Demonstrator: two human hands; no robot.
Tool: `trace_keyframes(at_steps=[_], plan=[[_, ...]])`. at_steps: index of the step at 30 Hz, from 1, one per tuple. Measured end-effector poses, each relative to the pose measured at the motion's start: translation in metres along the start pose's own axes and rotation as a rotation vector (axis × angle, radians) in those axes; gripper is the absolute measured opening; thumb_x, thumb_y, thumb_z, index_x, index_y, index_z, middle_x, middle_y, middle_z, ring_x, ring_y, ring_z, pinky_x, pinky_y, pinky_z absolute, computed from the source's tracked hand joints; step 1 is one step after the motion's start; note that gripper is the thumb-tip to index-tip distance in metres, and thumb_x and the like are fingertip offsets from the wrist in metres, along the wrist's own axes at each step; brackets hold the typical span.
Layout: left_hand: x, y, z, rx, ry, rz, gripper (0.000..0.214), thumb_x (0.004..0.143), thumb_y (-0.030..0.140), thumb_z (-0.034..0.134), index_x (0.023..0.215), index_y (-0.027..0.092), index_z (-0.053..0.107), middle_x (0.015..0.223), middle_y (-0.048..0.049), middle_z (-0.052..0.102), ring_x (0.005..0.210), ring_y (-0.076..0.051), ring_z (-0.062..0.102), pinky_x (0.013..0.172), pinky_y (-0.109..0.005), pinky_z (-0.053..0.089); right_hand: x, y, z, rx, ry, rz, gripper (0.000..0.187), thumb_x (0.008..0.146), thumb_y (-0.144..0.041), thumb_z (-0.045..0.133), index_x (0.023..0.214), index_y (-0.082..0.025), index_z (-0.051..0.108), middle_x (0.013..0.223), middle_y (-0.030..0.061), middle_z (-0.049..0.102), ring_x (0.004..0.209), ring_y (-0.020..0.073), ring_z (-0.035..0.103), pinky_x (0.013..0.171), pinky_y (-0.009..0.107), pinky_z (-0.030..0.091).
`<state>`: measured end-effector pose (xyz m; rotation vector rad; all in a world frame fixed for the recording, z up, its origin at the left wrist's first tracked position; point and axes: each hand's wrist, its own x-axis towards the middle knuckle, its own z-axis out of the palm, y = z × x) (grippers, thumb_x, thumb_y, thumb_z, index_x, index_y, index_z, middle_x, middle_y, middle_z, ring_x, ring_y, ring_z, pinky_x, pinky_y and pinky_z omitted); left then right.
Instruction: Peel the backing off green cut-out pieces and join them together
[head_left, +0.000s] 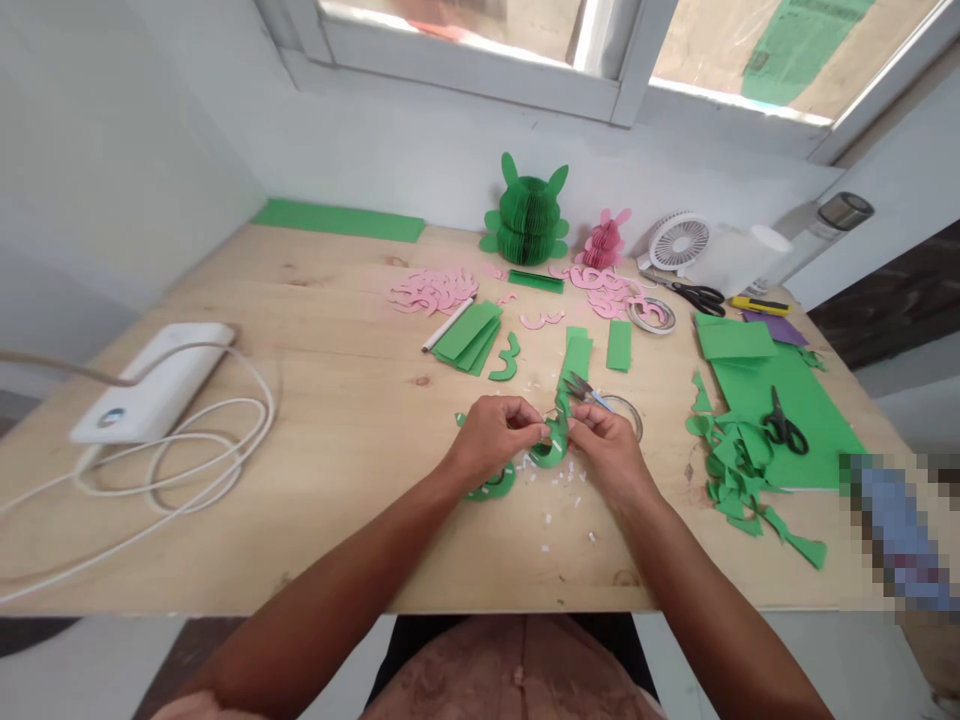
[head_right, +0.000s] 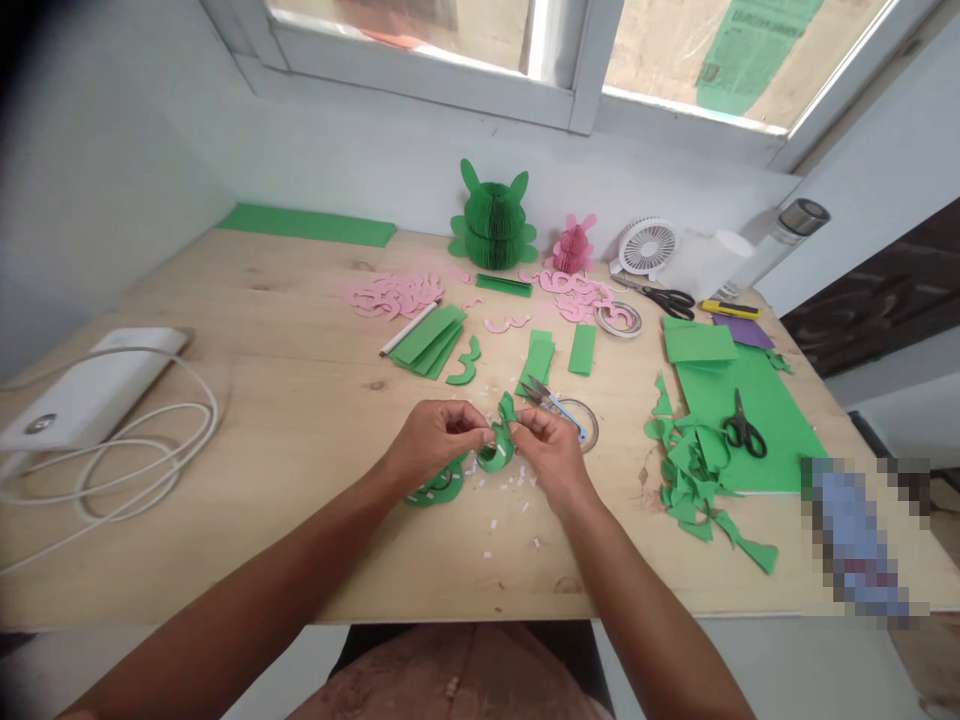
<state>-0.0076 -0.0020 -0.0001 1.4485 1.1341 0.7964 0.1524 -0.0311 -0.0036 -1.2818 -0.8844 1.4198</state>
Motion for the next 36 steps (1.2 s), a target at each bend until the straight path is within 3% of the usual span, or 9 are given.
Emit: trace_keyframes(at_steps=[27, 36], plan=[[0.0023, -0.0056, -0.0011, 0.000, -0.031, -0.007, 0.015, 0.065, 0.029, 0.064, 0.062, 0.014, 0.062, 0.056, -0.0003, 0.060, 0.052, -0.010, 0.050, 0.048, -0.020, 0.037, 0.0000, -0.0014, -0.0011, -0.043, -0.020, -0.016, 0.022, 0.061, -0.036, 0.076, 0.069, -0.017, 0.068, 0.059, -0.0009, 0.064, 0.051, 0.0103, 0.053, 0.052, 0.023, 0.042], [0.0039, -0.0058, -0.0007, -0.053, -0.038, -0.013, 0.015, 0.063, 0.028, 0.066, 0.070, 0.015, 0.066, 0.063, -0.0030, 0.065, 0.059, -0.014, 0.058, 0.055, -0.024, 0.045, 0.0021, 0.0000, -0.0012, -0.059, -0.010, -0.016, 0.025, 0.056, -0.038, 0.078, 0.066, -0.017, 0.067, 0.056, -0.0011, 0.063, 0.049, 0.0111, 0.052, 0.050, 0.024, 0.041]])
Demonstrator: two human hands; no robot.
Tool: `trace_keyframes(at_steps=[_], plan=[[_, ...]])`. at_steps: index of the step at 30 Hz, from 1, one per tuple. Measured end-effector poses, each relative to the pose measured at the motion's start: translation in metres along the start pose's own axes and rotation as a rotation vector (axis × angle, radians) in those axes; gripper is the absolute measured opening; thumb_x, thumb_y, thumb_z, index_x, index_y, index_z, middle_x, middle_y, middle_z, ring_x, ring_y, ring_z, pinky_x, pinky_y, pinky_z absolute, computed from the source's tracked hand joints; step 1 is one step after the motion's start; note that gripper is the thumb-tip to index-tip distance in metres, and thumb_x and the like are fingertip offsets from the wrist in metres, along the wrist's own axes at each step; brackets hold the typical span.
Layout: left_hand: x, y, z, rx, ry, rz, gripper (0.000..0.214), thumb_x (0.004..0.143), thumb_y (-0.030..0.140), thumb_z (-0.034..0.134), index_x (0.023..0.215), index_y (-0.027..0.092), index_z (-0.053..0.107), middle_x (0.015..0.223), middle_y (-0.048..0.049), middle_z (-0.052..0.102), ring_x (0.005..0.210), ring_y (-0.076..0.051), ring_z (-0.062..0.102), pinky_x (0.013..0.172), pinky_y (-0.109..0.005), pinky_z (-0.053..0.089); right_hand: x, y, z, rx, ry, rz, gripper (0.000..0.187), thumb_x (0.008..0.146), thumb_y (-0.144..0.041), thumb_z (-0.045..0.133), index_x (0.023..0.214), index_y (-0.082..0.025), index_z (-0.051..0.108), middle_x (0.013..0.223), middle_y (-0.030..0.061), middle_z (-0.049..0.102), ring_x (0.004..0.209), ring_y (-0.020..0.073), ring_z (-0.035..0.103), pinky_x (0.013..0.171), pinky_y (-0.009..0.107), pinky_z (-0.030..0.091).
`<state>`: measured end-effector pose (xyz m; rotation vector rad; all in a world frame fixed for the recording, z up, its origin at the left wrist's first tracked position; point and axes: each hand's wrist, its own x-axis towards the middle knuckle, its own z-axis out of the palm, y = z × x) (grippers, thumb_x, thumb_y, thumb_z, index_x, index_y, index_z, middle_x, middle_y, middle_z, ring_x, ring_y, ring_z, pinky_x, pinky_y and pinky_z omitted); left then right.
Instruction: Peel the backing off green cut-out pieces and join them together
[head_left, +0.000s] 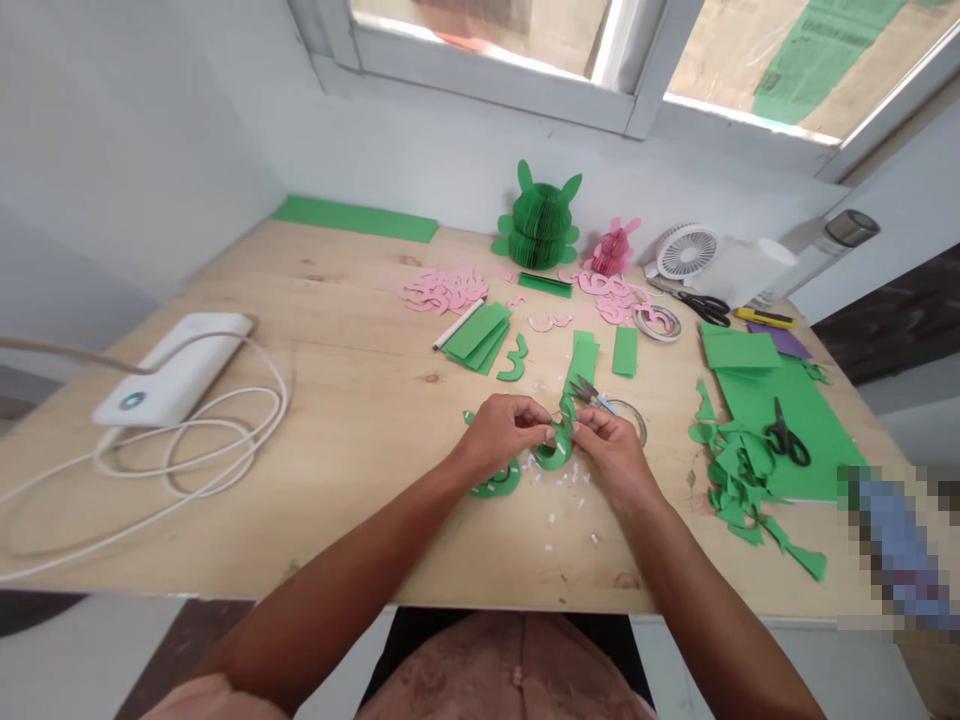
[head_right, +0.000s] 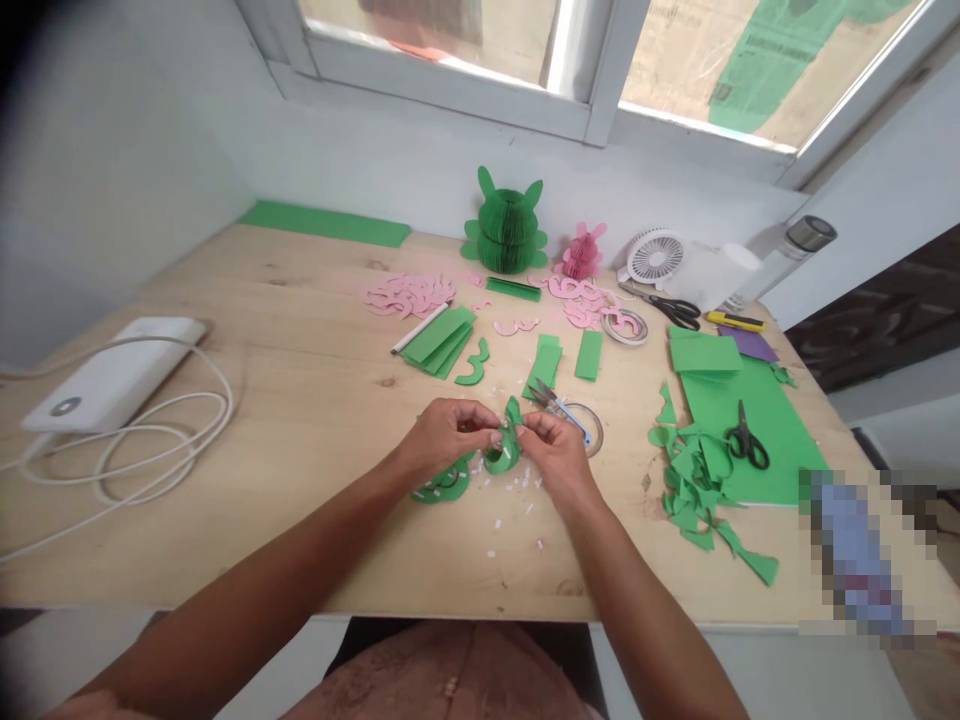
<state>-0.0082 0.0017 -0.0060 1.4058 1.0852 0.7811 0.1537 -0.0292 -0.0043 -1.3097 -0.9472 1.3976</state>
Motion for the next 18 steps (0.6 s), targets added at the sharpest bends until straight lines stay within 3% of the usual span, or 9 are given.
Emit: trace_keyframes(at_steps=[18], plan=[[0.000, 0.012, -0.009, -0.204, -0.075, -0.149, 0.018, 0.054, 0.027, 0.073, 0.060, 0.014, 0.064, 0.050, -0.0008, 0.060, 0.044, -0.008, 0.047, 0.042, -0.019, 0.033, -0.003, 0.002, -0.001, 0.073, -0.082, -0.037, 0.020, 0.069, -0.036, 0.071, 0.080, -0.019, 0.068, 0.066, -0.0005, 0.064, 0.058, 0.0110, 0.054, 0.057, 0.023, 0.042]])
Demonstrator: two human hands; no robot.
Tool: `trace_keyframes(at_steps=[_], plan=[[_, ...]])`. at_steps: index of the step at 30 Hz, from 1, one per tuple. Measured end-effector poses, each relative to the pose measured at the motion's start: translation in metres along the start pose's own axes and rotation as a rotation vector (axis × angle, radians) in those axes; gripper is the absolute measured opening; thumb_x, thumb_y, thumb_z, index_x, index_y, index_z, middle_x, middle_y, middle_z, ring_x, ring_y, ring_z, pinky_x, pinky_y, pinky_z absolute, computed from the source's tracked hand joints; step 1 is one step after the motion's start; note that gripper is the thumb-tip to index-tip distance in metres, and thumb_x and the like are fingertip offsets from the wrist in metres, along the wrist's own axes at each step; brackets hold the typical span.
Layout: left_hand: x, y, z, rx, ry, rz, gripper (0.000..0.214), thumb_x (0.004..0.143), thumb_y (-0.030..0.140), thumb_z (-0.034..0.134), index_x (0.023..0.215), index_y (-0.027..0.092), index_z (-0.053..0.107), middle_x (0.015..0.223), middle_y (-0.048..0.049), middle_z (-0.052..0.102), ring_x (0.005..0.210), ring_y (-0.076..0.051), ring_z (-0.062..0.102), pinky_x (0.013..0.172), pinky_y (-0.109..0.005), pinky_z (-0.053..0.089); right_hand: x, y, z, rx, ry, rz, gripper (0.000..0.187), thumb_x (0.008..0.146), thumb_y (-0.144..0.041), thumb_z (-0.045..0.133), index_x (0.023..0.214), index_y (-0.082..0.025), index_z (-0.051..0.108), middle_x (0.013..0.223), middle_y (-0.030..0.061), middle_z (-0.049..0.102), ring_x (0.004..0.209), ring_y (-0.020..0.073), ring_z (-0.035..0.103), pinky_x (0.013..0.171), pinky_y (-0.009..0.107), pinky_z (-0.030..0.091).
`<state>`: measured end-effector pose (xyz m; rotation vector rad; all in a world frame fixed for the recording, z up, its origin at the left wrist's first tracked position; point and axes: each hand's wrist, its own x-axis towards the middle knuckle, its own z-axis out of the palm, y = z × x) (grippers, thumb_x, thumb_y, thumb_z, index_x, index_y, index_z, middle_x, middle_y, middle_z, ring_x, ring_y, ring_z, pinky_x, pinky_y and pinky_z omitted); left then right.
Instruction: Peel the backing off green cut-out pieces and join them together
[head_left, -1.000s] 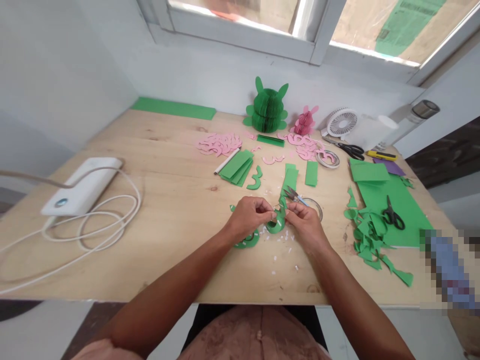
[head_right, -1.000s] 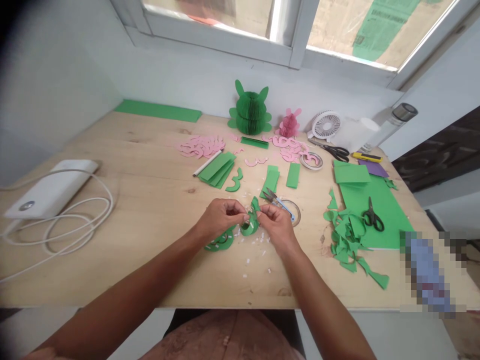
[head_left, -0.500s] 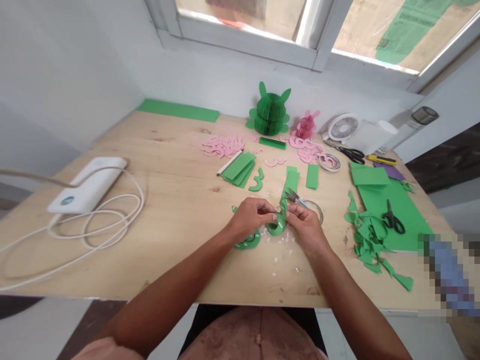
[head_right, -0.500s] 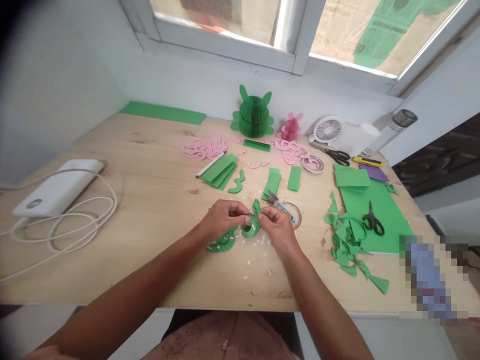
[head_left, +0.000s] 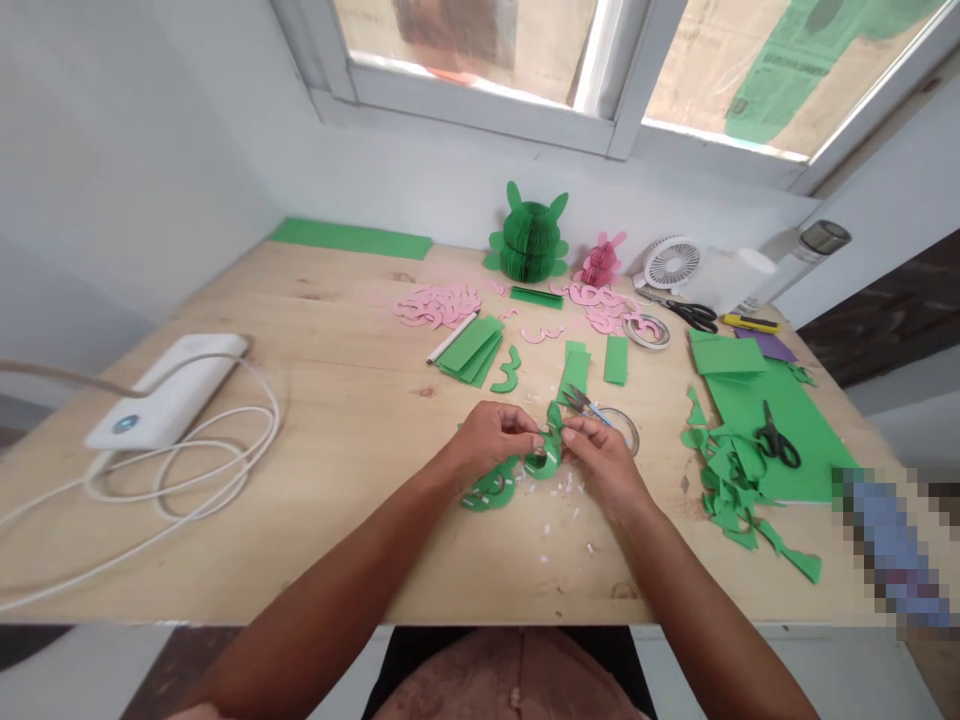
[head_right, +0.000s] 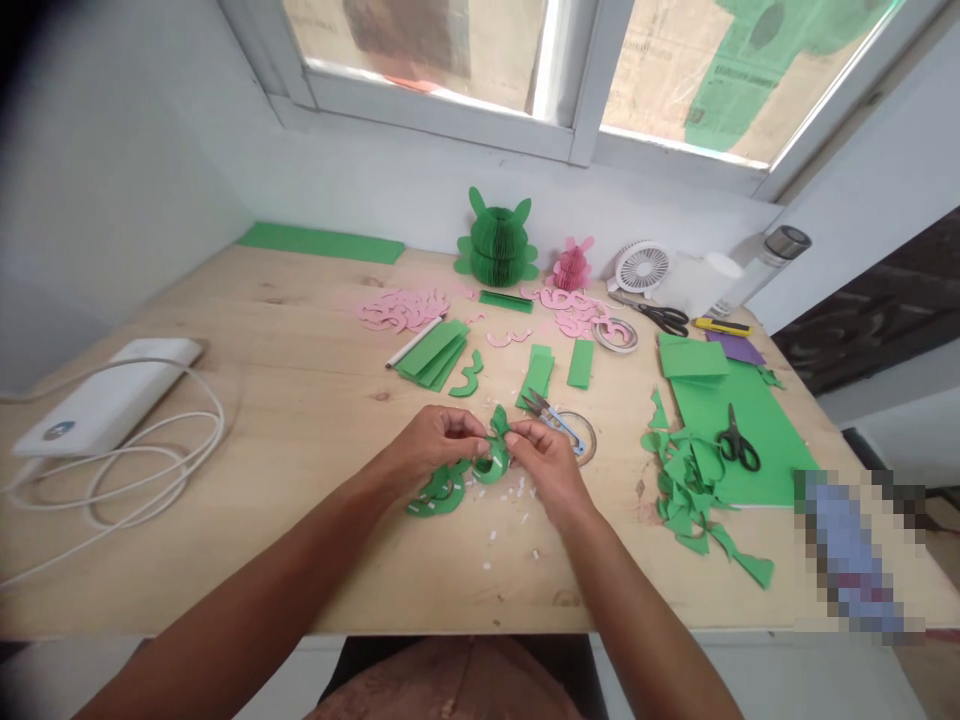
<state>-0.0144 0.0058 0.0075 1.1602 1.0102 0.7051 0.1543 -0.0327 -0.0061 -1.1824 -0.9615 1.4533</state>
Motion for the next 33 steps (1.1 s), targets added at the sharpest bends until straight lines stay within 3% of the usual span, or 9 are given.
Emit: trace_keyframes(at_steps=[10, 20, 28, 33], plan=[[-0.005, 0.006, 0.005, -0.006, 0.025, -0.032, 0.019, 0.053, 0.026, 0.072, 0.060, 0.012, 0.061, 0.051, -0.0004, 0.058, 0.046, -0.008, 0.047, 0.044, -0.019, 0.034, 0.000, 0.002, 0.007, -0.065, 0.029, -0.065, 0.023, 0.066, -0.035, 0.072, 0.080, -0.018, 0.064, 0.070, -0.0006, 0.063, 0.063, 0.0123, 0.056, 0.061, 0.024, 0.041], [-0.006, 0.005, 0.004, -0.039, -0.026, -0.080, 0.016, 0.057, 0.023, 0.071, 0.063, 0.013, 0.060, 0.046, 0.0011, 0.056, 0.039, -0.007, 0.045, 0.039, -0.019, 0.028, 0.003, 0.006, -0.001, -0.083, 0.037, -0.104, 0.028, 0.077, -0.045, 0.062, 0.080, -0.018, 0.068, 0.064, -0.0001, 0.060, 0.056, 0.0116, 0.050, 0.055, 0.025, 0.039], [-0.004, 0.000, 0.001, -0.129, -0.159, -0.092, 0.017, 0.059, 0.023, 0.074, 0.063, 0.013, 0.060, 0.051, -0.0007, 0.060, 0.041, -0.006, 0.046, 0.039, -0.018, 0.031, -0.001, -0.001, 0.000, 0.145, -0.129, 0.000, 0.022, 0.075, -0.039, 0.067, 0.076, -0.017, 0.067, 0.069, 0.0010, 0.061, 0.059, 0.0111, 0.049, 0.059, 0.025, 0.039], [-0.004, -0.003, 0.001, -0.163, -0.243, -0.089, 0.017, 0.060, 0.023, 0.074, 0.062, 0.012, 0.061, 0.053, -0.0009, 0.059, 0.043, -0.006, 0.047, 0.040, -0.018, 0.032, -0.004, -0.008, 0.001, 0.237, -0.246, 0.094, 0.025, 0.074, -0.039, 0.068, 0.084, -0.017, 0.067, 0.071, 0.0028, 0.063, 0.064, 0.0137, 0.054, 0.062, 0.027, 0.041]])
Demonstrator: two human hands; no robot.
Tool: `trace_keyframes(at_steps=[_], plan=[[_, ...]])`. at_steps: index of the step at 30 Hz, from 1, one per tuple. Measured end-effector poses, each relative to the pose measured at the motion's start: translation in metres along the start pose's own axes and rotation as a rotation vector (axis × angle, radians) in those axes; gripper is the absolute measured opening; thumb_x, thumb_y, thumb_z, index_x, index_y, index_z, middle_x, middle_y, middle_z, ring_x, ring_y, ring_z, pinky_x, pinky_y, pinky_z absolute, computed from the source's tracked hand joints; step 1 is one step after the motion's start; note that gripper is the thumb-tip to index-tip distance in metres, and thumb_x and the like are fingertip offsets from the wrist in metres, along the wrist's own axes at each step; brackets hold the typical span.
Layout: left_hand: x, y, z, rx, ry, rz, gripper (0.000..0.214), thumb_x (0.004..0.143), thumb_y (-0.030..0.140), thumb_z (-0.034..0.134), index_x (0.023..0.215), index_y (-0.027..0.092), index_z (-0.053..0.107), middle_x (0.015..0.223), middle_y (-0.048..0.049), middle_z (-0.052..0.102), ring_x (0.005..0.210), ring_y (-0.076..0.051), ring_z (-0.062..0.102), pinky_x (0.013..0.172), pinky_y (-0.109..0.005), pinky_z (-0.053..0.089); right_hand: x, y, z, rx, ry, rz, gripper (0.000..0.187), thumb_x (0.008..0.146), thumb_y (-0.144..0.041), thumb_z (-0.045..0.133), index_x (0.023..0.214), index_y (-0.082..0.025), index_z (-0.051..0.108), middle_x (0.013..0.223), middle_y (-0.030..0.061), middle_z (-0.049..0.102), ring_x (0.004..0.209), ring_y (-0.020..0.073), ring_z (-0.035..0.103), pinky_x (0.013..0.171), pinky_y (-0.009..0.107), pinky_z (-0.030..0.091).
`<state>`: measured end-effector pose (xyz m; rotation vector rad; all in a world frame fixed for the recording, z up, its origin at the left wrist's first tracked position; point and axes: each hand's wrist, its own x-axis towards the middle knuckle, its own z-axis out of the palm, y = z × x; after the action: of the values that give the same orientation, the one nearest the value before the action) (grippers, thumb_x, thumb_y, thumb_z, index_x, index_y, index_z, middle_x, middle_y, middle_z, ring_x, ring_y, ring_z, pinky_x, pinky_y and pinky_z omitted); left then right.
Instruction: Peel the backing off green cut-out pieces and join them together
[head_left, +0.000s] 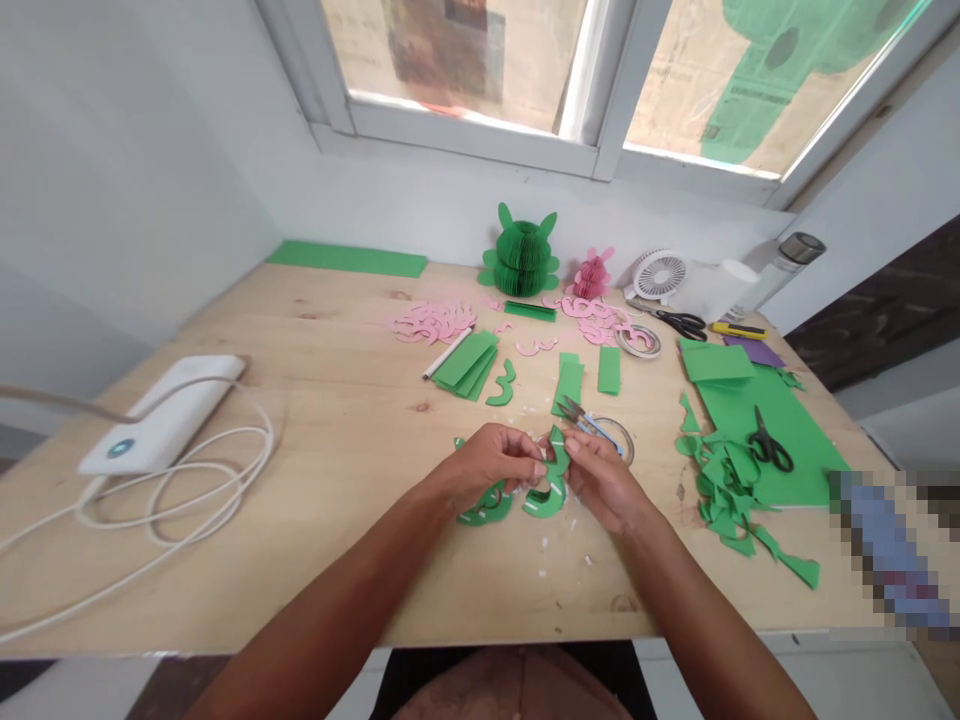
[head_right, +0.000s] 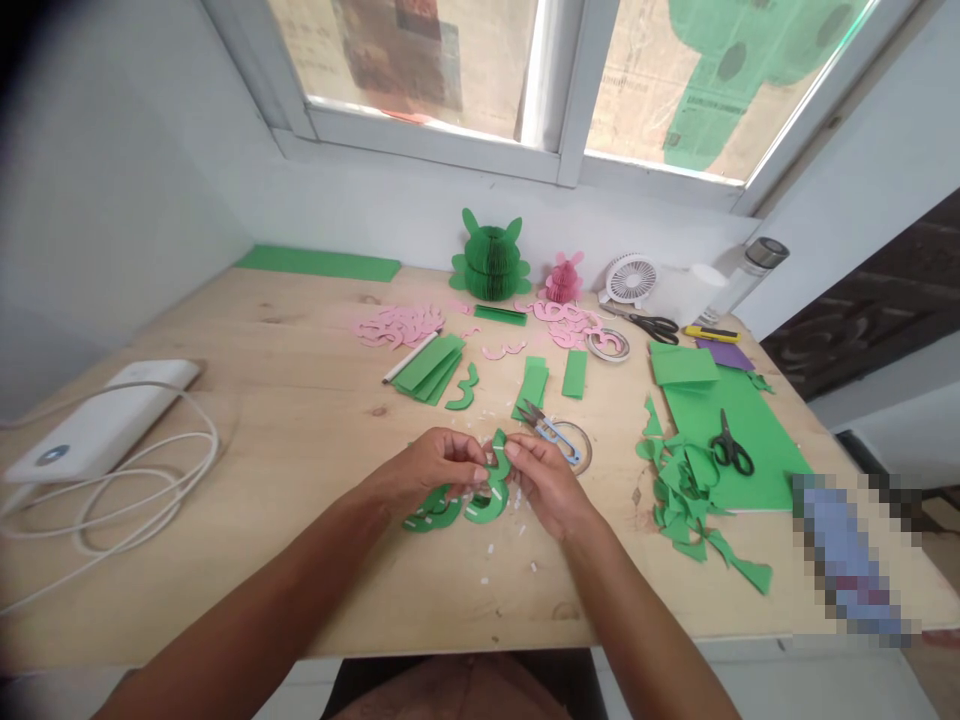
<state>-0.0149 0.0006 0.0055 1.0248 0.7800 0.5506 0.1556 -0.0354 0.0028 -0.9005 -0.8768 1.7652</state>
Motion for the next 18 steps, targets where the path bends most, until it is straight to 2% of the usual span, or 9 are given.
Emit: trace_keyframes(at_steps=[7, 13, 18], plan=[[-0.0019, 0.0005, 0.0035, -0.036, -0.051, -0.013, 0.014, 0.061, 0.019, 0.073, 0.062, 0.013, 0.061, 0.052, 0.0006, 0.058, 0.043, -0.005, 0.046, 0.039, -0.017, 0.032, -0.0029, -0.0057, 0.0017, 0.070, -0.068, -0.002, 0.021, 0.075, -0.032, 0.067, 0.091, -0.018, 0.066, 0.077, 0.0037, 0.063, 0.076, 0.0156, 0.057, 0.069, 0.026, 0.043], [-0.0031, 0.0021, 0.0056, -0.030, -0.095, -0.030, 0.013, 0.059, 0.019, 0.072, 0.061, 0.012, 0.061, 0.053, -0.0003, 0.059, 0.044, -0.006, 0.047, 0.039, -0.017, 0.032, -0.0038, -0.0074, 0.0020, 0.128, -0.099, 0.012, 0.019, 0.073, -0.031, 0.068, 0.087, -0.018, 0.066, 0.086, 0.0043, 0.062, 0.075, 0.0138, 0.054, 0.069, 0.025, 0.042], [-0.0039, 0.0035, 0.0063, 0.003, -0.118, -0.051, 0.014, 0.058, 0.023, 0.072, 0.062, 0.013, 0.063, 0.053, 0.0000, 0.059, 0.044, -0.007, 0.047, 0.039, -0.017, 0.032, -0.0043, -0.0086, 0.0009, 0.099, -0.101, 0.018, 0.023, 0.069, -0.032, 0.070, 0.086, -0.018, 0.066, 0.084, 0.0036, 0.060, 0.070, 0.0131, 0.052, 0.066, 0.025, 0.042]])
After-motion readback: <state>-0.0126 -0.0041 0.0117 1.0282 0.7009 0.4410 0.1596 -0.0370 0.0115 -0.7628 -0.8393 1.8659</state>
